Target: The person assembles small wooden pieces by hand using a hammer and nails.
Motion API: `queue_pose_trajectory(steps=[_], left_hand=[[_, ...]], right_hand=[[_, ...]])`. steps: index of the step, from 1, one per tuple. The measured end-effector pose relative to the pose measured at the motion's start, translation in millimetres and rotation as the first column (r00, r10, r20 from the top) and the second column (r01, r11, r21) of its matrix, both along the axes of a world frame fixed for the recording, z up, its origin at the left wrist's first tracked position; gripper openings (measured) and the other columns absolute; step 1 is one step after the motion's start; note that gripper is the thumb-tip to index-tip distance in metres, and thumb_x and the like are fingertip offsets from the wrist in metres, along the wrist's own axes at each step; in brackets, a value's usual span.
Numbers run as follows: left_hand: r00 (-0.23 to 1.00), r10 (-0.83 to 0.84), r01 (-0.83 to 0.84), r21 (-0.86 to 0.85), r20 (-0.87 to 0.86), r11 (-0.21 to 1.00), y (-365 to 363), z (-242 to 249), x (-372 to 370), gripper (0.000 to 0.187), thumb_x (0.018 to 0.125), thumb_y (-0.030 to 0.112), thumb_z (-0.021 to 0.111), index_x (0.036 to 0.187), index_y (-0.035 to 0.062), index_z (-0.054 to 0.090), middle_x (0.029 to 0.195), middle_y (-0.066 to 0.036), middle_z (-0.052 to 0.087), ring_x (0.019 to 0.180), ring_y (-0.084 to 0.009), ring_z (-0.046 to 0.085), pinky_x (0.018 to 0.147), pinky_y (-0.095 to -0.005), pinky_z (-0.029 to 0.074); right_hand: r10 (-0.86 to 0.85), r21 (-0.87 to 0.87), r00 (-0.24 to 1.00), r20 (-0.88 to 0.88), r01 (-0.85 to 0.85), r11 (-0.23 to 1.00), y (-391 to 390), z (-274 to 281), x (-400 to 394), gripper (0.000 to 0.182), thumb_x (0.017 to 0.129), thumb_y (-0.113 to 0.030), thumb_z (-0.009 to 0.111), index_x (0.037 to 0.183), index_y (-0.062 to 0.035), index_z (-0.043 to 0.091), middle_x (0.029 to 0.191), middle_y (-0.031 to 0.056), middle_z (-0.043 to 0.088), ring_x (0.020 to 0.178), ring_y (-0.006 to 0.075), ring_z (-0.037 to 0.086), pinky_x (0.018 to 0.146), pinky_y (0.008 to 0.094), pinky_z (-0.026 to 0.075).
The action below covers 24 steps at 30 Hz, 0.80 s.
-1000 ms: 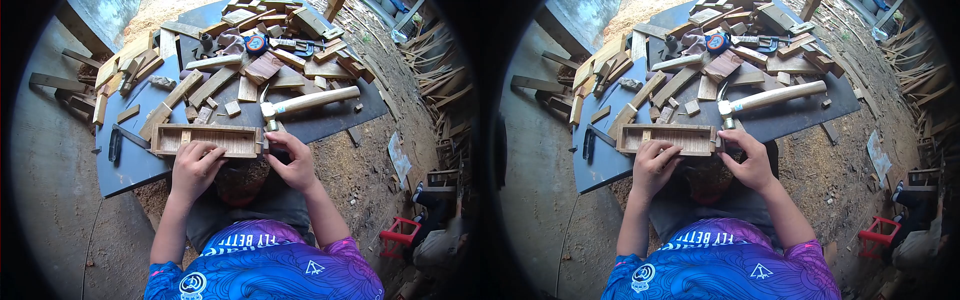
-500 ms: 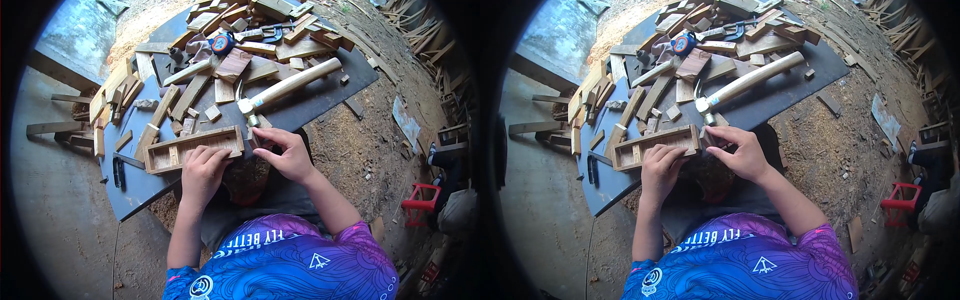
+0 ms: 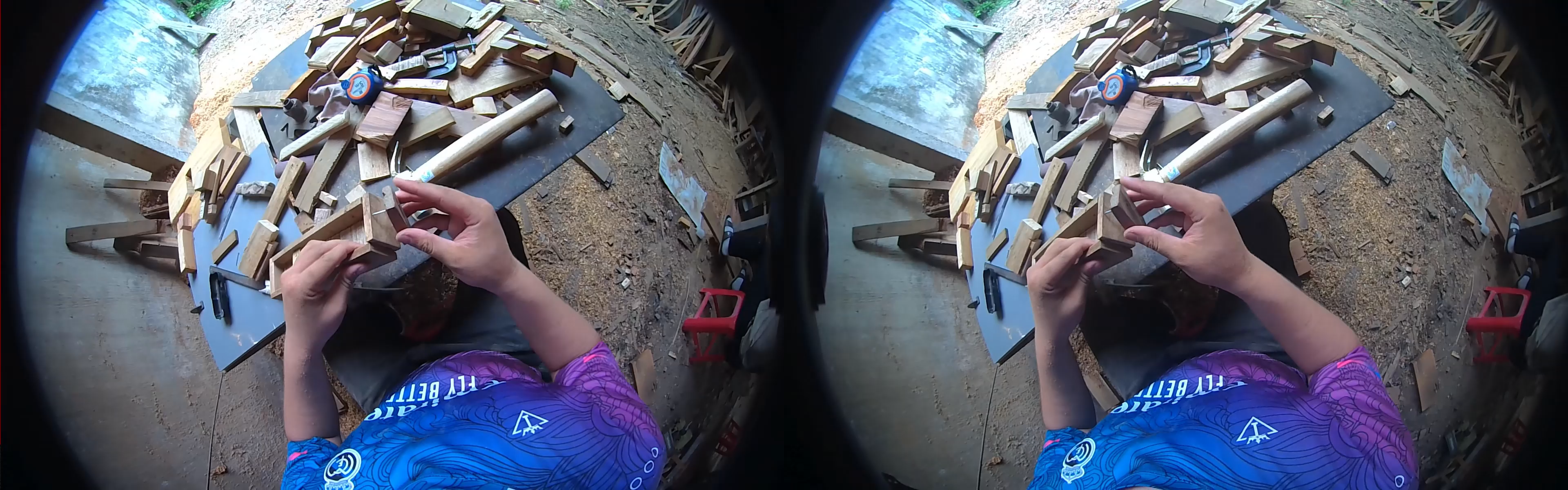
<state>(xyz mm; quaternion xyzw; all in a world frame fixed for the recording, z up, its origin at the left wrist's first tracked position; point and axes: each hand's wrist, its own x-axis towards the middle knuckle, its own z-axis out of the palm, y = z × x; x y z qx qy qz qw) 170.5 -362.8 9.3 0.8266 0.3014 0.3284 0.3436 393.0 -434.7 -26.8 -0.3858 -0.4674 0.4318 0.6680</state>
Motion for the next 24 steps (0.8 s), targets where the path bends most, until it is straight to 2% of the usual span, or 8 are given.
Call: queue_pose_trajectory(steps=[3,6,8,11,15,20,23,24], left_hand=[[1.000,-0.009,0.009,-0.063,0.012,0.998,13,9,-3,0.026,0.085,-0.001,0.078,0.111,-0.0017,0.075,0.100,-0.013,0.076,0.091,-0.0231,0.073,0.082,-0.0309,0.056],[1.000,0.019,-0.016,-0.175,0.012,0.984,24,21,-3,0.025,0.089,0.001,0.078,0.114,-0.0018,0.074,0.099,-0.010,0.076,0.091,-0.0162,0.072,0.082,-0.0288,0.056],[0.992,0.033,0.006,-0.302,0.124,0.953,29,17,-6,0.025,0.092,0.003,0.077,0.116,-0.0032,0.073,0.099,-0.006,0.076,0.091,-0.0095,0.069,0.078,-0.0252,0.056],[0.985,-0.004,0.065,-0.346,0.175,0.936,30,18,-11,0.025,0.093,0.002,0.076,0.117,-0.0039,0.073,0.100,-0.006,0.076,0.091,-0.0100,0.069,0.077,-0.0246,0.056],[0.989,-0.019,0.063,-0.305,0.146,0.950,30,18,-18,0.025,0.093,0.002,0.076,0.116,-0.0041,0.073,0.102,-0.006,0.075,0.093,-0.0103,0.069,0.079,-0.0251,0.057],[0.968,-0.007,0.087,-0.312,0.249,0.946,32,21,-34,0.025,0.092,0.005,0.078,0.115,-0.0043,0.073,0.104,-0.008,0.075,0.096,-0.0123,0.070,0.083,-0.0267,0.057],[0.946,-0.017,0.113,-0.278,0.325,0.954,38,20,-48,0.028,0.090,0.008,0.081,0.114,-0.0047,0.073,0.105,-0.009,0.075,0.095,-0.0151,0.070,0.085,-0.0288,0.056],[0.950,-0.012,0.101,-0.271,0.313,0.957,41,18,-56,0.028,0.090,0.008,0.081,0.114,-0.0047,0.073,0.105,-0.009,0.075,0.095,-0.0151,0.070,0.085,-0.0288,0.056]], right_hand=[[-0.046,0.001,0.995,-0.084,0.046,0.999,10,9,-4,0.046,0.089,-0.002,0.078,0.133,-0.0021,0.066,0.122,0.0095,0.070,0.114,0.0162,0.067,0.093,0.0313,0.059],[-0.083,0.061,0.990,0.113,0.077,0.995,23,16,-1,0.034,0.088,-0.005,0.080,0.121,-0.0023,0.071,0.121,0.0094,0.070,0.114,0.0166,0.067,0.093,0.0317,0.059],[-0.060,0.067,0.993,0.104,0.053,0.996,30,17,-6,0.032,0.088,-0.005,0.080,0.118,-0.0021,0.072,0.121,0.0095,0.070,0.113,0.0168,0.067,0.094,0.0318,0.059],[-0.044,0.034,0.997,0.069,0.042,0.999,36,14,-12,0.027,0.088,-0.006,0.081,0.113,-0.0009,0.074,0.121,0.0103,0.069,0.113,0.0176,0.068,0.095,0.0326,0.058],[-0.058,0.113,0.997,0.051,0.052,0.992,43,2,-20,0.030,0.086,-0.007,0.083,0.114,-0.0008,0.073,0.118,0.0098,0.068,0.112,0.0182,0.067,0.097,0.0326,0.058],[-0.050,0.215,0.999,0.006,0.048,0.976,50,5,-32,0.031,0.085,-0.008,0.085,0.113,-0.0019,0.074,0.116,0.0094,0.067,0.111,0.0185,0.068,0.097,0.0330,0.057],[-0.081,0.260,0.989,0.120,0.047,0.965,50,16,-37,0.030,0.085,-0.007,0.084,0.113,-0.0053,0.076,0.117,0.0103,0.067,0.109,0.0196,0.069,0.096,0.0328,0.058],[-0.104,0.294,0.964,0.246,0.028,0.955,50,21,-38,0.031,0.085,-0.005,0.084,0.115,-0.0056,0.077,0.121,0.0117,0.066,0.112,0.0206,0.067,0.101,0.0342,0.055]])
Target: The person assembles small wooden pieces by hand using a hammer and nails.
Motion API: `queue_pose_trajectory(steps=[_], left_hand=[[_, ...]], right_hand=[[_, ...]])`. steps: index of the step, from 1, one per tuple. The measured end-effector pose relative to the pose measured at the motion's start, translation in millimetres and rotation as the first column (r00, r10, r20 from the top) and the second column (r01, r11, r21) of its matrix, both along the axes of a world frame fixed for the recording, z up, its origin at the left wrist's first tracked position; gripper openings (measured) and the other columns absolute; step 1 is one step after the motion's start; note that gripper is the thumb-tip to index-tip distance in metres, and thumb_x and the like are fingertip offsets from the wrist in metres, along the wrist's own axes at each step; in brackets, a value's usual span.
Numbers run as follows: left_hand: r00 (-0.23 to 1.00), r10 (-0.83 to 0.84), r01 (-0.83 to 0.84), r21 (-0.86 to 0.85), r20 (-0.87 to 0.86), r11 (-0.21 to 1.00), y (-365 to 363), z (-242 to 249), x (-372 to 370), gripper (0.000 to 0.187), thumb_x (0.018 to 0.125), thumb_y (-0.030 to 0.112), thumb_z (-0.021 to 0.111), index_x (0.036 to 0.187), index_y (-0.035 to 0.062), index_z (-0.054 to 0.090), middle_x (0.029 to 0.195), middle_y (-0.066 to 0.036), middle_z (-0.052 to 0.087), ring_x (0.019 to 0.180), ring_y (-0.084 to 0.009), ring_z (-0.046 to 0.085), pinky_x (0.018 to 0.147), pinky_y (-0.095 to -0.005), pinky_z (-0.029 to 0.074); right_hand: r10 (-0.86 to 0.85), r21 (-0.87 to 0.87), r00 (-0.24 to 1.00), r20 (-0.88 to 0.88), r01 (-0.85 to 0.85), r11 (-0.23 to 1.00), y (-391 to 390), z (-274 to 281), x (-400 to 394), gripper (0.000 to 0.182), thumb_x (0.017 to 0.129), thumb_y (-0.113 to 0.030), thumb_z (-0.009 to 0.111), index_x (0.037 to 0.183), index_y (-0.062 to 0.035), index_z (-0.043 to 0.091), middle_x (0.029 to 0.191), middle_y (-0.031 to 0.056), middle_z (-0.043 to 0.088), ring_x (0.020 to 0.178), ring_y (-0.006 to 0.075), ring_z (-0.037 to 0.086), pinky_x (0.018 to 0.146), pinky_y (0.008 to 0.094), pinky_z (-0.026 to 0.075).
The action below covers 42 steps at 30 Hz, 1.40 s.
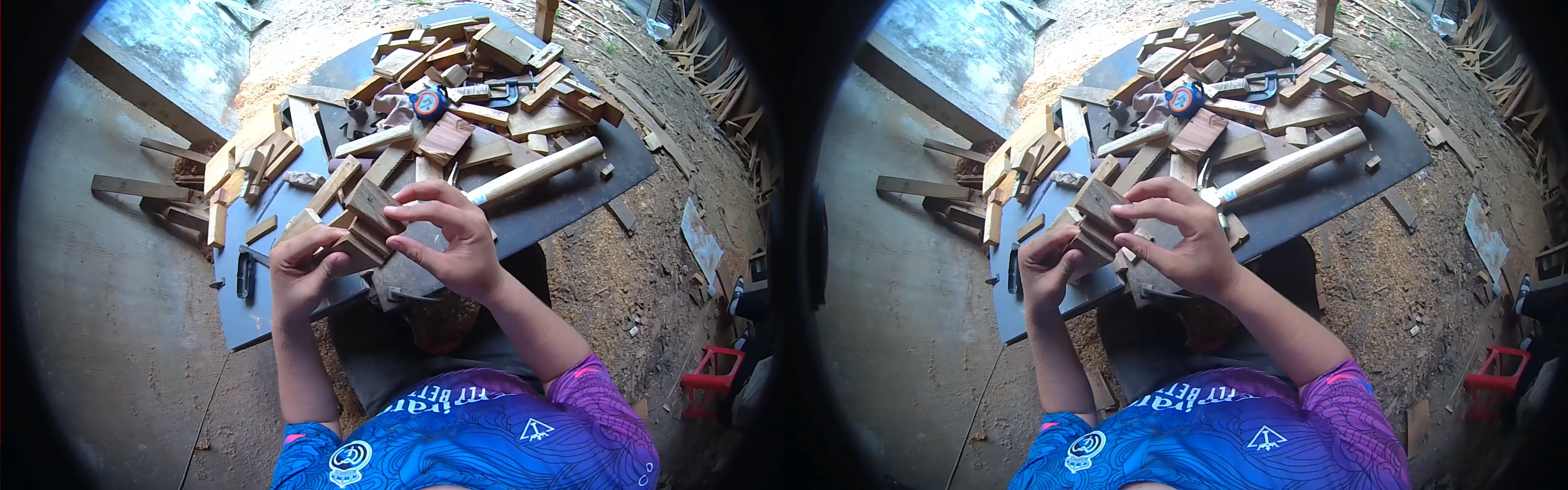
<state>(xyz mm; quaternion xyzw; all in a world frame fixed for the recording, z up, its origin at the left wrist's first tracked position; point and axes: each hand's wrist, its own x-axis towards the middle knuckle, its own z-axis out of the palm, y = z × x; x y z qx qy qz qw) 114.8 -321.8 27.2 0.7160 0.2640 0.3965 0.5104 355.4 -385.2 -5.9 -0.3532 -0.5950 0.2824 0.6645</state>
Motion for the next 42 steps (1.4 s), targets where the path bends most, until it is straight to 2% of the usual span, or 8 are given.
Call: queue_pose_trajectory(steps=[1,3,8,12,17,24,31,42], left_hand=[[0.998,0.001,-0.002,0.012,0.063,1.000,4,-4,-10,0.030,0.089,0.009,0.082,0.114,-0.0048,0.073,0.106,-0.010,0.075,0.096,-0.0162,0.070,0.087,-0.0295,0.056],[0.984,0.055,-0.061,0.026,0.167,0.998,6,-9,-27,0.033,0.086,0.013,0.086,0.112,-0.0047,0.074,0.105,-0.013,0.075,0.102,-0.0185,0.069,0.090,-0.0309,0.053],[0.945,0.041,-0.069,0.073,0.326,0.995,13,-15,-57,0.038,0.088,0.024,0.086,0.108,-0.0058,0.075,0.100,-0.014,0.077,0.097,-0.0185,0.070,0.088,-0.0306,0.054],[0.933,0.132,-0.156,0.044,0.336,0.987,11,-27,-74,0.038,0.086,0.026,0.088,0.104,-0.0059,0.075,0.095,-0.012,0.077,0.084,-0.0150,0.070,0.078,-0.0280,0.053],[0.922,0.123,-0.156,0.062,0.366,0.986,11,-37,-84,0.040,0.082,0.028,0.091,0.099,-0.0044,0.076,0.097,-0.013,0.078,0.085,-0.0154,0.071,0.078,-0.0287,0.055],[0.911,0.033,-0.073,0.080,0.412,0.994,5,-24,-66,0.036,0.083,0.022,0.089,0.104,-0.0042,0.077,0.094,-0.013,0.077,0.091,-0.0216,0.068,0.081,-0.0325,0.053],[0.923,0.039,-0.054,0.028,0.383,0.998,0,-20,-55,0.035,0.083,0.019,0.088,0.105,-0.0056,0.077,0.093,-0.012,0.075,0.088,-0.0177,0.066,0.078,-0.0294,0.052],[0.964,0.127,-0.143,0.054,0.234,0.988,-2,-18,-17,0.024,0.084,0.010,0.086,0.105,0.0004,0.080,0.094,-0.008,0.077,0.084,-0.0121,0.069,0.075,-0.0264,0.056]], right_hand=[[-0.020,0.035,0.992,0.125,0.016,0.999,0,5,-5,0.033,0.084,-0.002,0.084,0.117,-0.0059,0.077,0.126,0.0131,0.064,0.114,0.0217,0.066,0.105,0.0356,0.053],[0.008,0.109,1.000,0.010,-0.009,0.994,5,9,-24,0.037,0.082,-0.003,0.085,0.117,-0.0096,0.078,0.123,0.0138,0.066,0.110,0.0233,0.070,0.092,0.0346,0.061],[-0.146,0.361,0.980,0.131,0.090,0.928,18,15,-60,0.039,0.080,-0.006,0.085,0.117,-0.0156,0.079,0.120,0.0111,0.068,0.100,0.0253,0.071,0.083,0.0348,0.062],[-0.197,0.462,0.970,0.145,0.110,0.880,22,18,-74,0.040,0.079,-0.009,0.086,0.117,-0.0178,0.078,0.118,0.0088,0.070,0.098,0.0260,0.071,0.080,0.0358,0.060],[-0.230,0.502,0.955,0.185,0.109,0.858,14,22,-80,0.042,0.078,-0.010,0.087,0.117,-0.0167,0.077,0.119,0.0093,0.070,0.097,0.0258,0.070,0.079,0.0361,0.060],[-0.258,0.451,0.943,0.209,0.142,0.881,3,23,-81,0.039,0.076,-0.011,0.089,0.113,-0.0133,0.077,0.117,0.0115,0.069,0.096,0.0269,0.070,0.078,0.0362,0.059],[-0.208,0.336,0.967,0.145,0.150,0.930,2,19,-79,0.036,0.075,-0.009,0.090,0.108,-0.0101,0.077,0.116,0.0154,0.067,0.100,0.0271,0.070,0.075,0.0364,0.060],[-0.161,0.076,0.984,0.081,0.155,0.985,11,9,-50,0.028,0.079,-0.005,0.083,0.101,-0.0031,0.065,0.117,0.0190,0.067,0.108,0.0279,0.068,0.091,0.0377,0.056]])
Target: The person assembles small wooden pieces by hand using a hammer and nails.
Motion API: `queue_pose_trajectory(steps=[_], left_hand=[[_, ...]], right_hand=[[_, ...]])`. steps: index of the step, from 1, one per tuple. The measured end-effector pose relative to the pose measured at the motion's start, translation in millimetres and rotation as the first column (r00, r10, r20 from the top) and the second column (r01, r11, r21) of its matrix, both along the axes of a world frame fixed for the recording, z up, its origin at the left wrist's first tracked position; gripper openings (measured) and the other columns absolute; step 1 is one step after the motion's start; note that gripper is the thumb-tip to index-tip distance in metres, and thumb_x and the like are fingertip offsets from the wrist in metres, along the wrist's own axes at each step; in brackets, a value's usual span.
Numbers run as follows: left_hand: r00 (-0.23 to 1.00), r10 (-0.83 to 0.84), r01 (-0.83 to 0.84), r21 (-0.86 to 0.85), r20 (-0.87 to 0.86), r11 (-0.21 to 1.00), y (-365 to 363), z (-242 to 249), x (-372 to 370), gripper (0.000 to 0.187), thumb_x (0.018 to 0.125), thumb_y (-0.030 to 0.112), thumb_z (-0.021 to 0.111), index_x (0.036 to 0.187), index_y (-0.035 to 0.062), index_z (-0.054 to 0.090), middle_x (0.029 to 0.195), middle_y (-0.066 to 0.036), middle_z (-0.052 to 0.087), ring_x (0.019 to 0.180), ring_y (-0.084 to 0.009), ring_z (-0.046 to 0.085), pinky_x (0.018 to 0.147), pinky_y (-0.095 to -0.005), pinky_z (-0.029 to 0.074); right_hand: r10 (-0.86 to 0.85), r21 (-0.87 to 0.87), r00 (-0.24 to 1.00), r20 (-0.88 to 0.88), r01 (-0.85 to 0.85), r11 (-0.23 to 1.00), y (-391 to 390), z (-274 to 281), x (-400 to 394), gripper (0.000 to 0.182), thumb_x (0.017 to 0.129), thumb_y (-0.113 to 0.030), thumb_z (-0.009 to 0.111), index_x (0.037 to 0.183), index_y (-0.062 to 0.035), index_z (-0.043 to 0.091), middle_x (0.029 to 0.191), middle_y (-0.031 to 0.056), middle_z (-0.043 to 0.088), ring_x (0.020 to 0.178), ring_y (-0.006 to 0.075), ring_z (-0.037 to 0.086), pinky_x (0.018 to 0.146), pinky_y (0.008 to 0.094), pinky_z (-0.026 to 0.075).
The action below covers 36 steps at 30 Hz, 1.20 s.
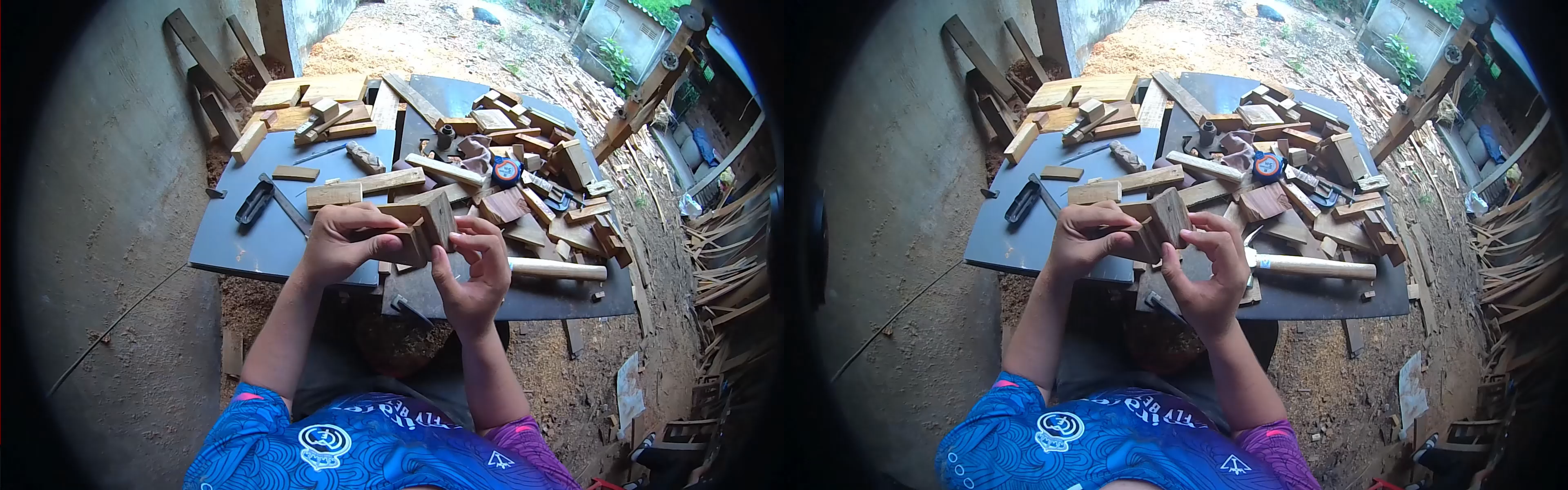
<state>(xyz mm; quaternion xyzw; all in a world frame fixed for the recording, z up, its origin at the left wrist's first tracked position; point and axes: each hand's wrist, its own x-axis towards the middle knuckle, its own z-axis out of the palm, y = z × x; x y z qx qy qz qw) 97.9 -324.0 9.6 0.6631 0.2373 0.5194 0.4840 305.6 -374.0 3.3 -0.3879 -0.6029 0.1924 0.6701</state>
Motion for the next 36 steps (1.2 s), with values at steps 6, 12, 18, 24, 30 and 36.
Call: queue_pose_trajectory(steps=[6,12,18,24,30,36], left_hand=[[0.978,0.103,-0.067,0.196,-0.183,0.978,-1,-3,17,0.026,0.080,0.008,0.088,0.103,0.0011,0.080,0.089,-0.007,0.077,0.081,-0.0147,0.067,0.075,-0.0291,0.054],[0.961,0.124,-0.056,0.266,-0.248,0.962,-3,-8,27,0.025,0.077,0.008,0.089,0.099,0.0032,0.081,0.086,-0.007,0.078,0.079,-0.0176,0.067,0.074,-0.0308,0.054],[0.953,0.159,-0.085,0.277,-0.256,0.957,-3,-12,35,0.024,0.076,0.008,0.088,0.099,0.0041,0.081,0.083,-0.007,0.077,0.076,-0.0173,0.067,0.071,-0.0310,0.054],[0.948,0.227,-0.154,0.307,-0.221,0.939,1,-12,49,0.021,0.078,0.010,0.087,0.098,0.0058,0.081,0.084,-0.008,0.077,0.075,-0.0184,0.068,0.070,-0.0313,0.054],[0.905,0.338,-0.248,0.325,-0.259,0.912,3,-13,71,0.019,0.084,0.019,0.083,0.099,0.0082,0.081,0.086,-0.008,0.077,0.080,-0.0236,0.071,0.076,-0.0363,0.055],[0.765,0.625,-0.455,0.556,-0.157,0.696,-19,-11,86,0.024,0.087,0.018,0.077,0.111,0.0137,0.076,0.112,-0.001,0.071,0.107,-0.0235,0.066,0.094,-0.0416,0.045]], right_hand=[[0.065,-0.072,0.937,-0.343,-0.096,0.993,5,-12,31,0.018,0.091,-0.004,0.075,0.105,-0.0013,0.064,0.122,0.0182,0.066,0.103,0.0216,0.068,0.094,0.0347,0.055],[0.089,-0.078,0.914,-0.397,-0.130,0.988,0,-19,55,0.021,0.093,-0.001,0.073,0.112,0.0010,0.064,0.128,0.0183,0.064,0.105,0.0198,0.068,0.094,0.0344,0.055],[0.156,-0.152,0.970,-0.188,-0.185,0.971,-6,-46,50,0.025,0.088,0.003,0.076,0.111,0.0007,0.066,0.133,0.0181,0.061,0.125,0.0236,0.060,0.107,0.0366,0.048],[0.316,-0.092,0.925,-0.211,-0.341,0.936,1,-46,52,0.048,0.087,0.004,0.078,0.127,-0.0029,0.052,0.150,0.0226,0.045,0.138,0.0316,0.053,0.112,0.0455,0.050],[0.242,-0.151,0.895,-0.374,-0.316,0.937,14,-67,61,0.048,0.089,0.007,0.075,0.128,-0.0038,0.048,0.134,0.0205,0.061,0.125,0.0270,0.062,0.104,0.0380,0.054],[0.006,-0.307,0.792,-0.611,-0.244,0.920,19,-68,64,0.040,0.094,0.001,0.073,0.127,-0.0020,0.051,0.112,0.0148,0.070,0.105,0.0218,0.070,0.091,0.0357,0.062]])
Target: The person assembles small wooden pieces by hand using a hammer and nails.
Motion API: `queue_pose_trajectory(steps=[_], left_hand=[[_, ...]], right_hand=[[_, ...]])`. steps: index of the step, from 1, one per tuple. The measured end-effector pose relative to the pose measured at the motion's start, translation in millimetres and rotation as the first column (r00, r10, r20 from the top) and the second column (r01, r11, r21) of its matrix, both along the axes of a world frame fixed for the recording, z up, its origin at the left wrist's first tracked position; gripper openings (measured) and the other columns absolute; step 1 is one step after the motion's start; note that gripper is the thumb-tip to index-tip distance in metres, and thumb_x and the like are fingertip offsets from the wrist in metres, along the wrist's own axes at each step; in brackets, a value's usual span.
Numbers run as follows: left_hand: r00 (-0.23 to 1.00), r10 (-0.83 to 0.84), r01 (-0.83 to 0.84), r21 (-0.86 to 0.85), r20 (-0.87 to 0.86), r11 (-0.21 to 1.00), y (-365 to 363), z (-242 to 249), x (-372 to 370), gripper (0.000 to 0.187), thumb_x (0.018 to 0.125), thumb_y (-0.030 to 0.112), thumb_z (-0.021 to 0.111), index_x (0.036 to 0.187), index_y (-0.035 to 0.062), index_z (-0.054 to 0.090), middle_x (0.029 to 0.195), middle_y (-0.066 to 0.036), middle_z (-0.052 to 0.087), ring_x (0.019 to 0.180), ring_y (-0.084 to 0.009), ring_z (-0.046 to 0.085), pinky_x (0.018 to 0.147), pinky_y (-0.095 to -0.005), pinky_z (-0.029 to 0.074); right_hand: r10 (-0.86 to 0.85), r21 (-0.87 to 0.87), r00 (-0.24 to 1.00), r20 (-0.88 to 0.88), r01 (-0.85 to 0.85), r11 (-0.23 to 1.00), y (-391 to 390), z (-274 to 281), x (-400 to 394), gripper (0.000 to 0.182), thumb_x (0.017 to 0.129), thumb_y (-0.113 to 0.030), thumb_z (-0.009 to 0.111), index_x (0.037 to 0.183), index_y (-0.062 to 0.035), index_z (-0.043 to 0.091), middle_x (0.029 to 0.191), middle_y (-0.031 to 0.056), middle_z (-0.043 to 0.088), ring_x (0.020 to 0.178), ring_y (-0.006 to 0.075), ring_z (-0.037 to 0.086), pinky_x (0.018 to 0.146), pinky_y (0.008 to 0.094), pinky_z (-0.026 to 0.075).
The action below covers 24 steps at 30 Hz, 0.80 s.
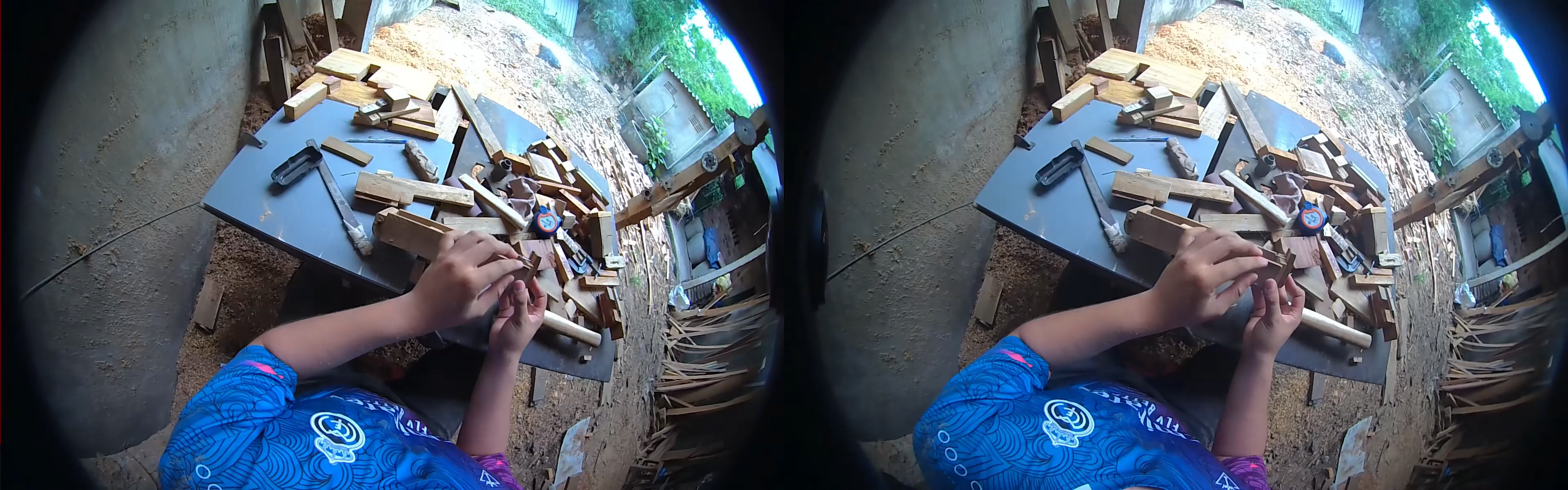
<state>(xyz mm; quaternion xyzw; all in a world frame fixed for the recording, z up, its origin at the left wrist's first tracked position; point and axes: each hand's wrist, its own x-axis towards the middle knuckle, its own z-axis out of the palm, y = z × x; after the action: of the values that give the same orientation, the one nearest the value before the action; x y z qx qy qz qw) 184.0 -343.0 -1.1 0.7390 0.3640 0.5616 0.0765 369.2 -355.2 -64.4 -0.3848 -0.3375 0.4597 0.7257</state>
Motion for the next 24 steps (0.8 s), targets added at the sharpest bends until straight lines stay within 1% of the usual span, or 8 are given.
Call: queue_pose_trajectory(steps=[2,7,10,13,19,22,23,24], left_hand=[[0.998,-0.060,0.059,0.096,0.006,0.994,-8,-6,-1,0.025,0.083,0.017,0.078,0.108,0.0160,0.076,0.107,0.001,0.070,0.103,-0.0201,0.067,0.092,-0.0395,0.043],[0.965,-0.262,0.264,0.122,-0.032,0.957,-30,-19,-30,0.029,0.076,0.008,0.078,0.104,0.0146,0.076,0.099,0.001,0.070,0.092,-0.0203,0.068,0.086,-0.0383,0.046],[0.977,-0.210,0.211,0.017,-0.045,0.977,-40,-33,-50,0.025,0.076,0.003,0.077,0.099,0.0124,0.076,0.093,-0.001,0.070,0.084,-0.0217,0.066,0.078,-0.0361,0.049],[0.987,-0.154,0.150,-0.094,-0.040,0.984,-44,-48,-68,0.019,0.080,0.000,0.075,0.097,0.0080,0.076,0.091,-0.006,0.070,0.081,-0.0234,0.066,0.074,-0.0354,0.051],[0.998,-0.052,0.047,-0.242,-0.018,0.969,-49,-61,-91,0.014,0.085,-0.001,0.071,0.099,0.0032,0.075,0.091,-0.011,0.069,0.085,-0.0282,0.068,0.078,-0.0370,0.055],[0.991,0.126,-0.131,-0.186,-0.038,0.974,-41,-59,-99,0.020,0.088,0.006,0.071,0.107,0.0024,0.073,0.103,-0.015,0.068,0.095,-0.0308,0.068,0.085,-0.0381,0.055],[0.981,0.172,-0.189,-0.242,-0.090,0.952,-35,-66,-110,0.038,0.087,0.012,0.074,0.124,0.0036,0.067,0.118,-0.017,0.063,0.108,-0.0331,0.064,0.095,-0.0404,0.052],[0.966,0.231,-0.253,-0.236,-0.117,0.938,-28,-58,-113,0.049,0.086,0.015,0.076,0.132,0.0040,0.062,0.127,-0.018,0.060,0.116,-0.0345,0.060,0.100,-0.0418,0.050]], right_hand=[[-0.008,0.009,0.998,-0.063,0.009,1.000,1,-1,3,0.040,0.094,0.000,0.074,0.127,-0.0028,0.052,0.109,0.0127,0.070,0.099,0.0203,0.072,0.084,0.0345,0.065],[-0.063,-0.022,0.996,-0.066,0.062,0.998,3,10,5,0.043,0.093,-0.003,0.076,0.128,-0.0032,0.052,0.114,0.0143,0.071,0.099,0.0212,0.073,0.084,0.0347,0.065],[-0.089,-0.061,0.996,-0.019,0.088,0.994,3,17,3,0.041,0.092,-0.002,0.078,0.126,-0.0023,0.055,0.114,0.0146,0.073,0.101,0.0207,0.072,0.086,0.0373,0.063],[-0.067,-0.041,0.998,0.007,0.068,0.997,4,21,3,0.040,0.092,0.001,0.077,0.126,-0.0004,0.055,0.117,0.0166,0.072,0.103,0.0200,0.072,0.086,0.0349,0.063],[-0.093,-0.031,0.994,0.050,0.094,0.995,-4,26,-4,0.038,0.092,0.003,0.076,0.124,0.0021,0.056,0.119,0.0197,0.071,0.105,0.0195,0.071,0.089,0.0329,0.062],[-0.096,0.037,0.983,0.154,0.092,0.995,-8,21,-4,0.038,0.091,0.003,0.077,0.123,0.0028,0.056,0.119,0.0197,0.071,0.106,0.0191,0.071,0.093,0.0302,0.059],[-0.088,0.034,0.985,0.150,0.084,0.996,-10,21,-4,0.038,0.091,0.003,0.077,0.123,0.0028,0.056,0.119,0.0197,0.071,0.106,0.0191,0.071,0.093,0.0302,0.059],[-0.081,0.013,0.982,0.169,0.080,0.997,-11,22,-4,0.038,0.091,0.003,0.077,0.122,0.0030,0.056,0.119,0.0194,0.071,0.106,0.0189,0.071,0.094,0.0296,0.057]])
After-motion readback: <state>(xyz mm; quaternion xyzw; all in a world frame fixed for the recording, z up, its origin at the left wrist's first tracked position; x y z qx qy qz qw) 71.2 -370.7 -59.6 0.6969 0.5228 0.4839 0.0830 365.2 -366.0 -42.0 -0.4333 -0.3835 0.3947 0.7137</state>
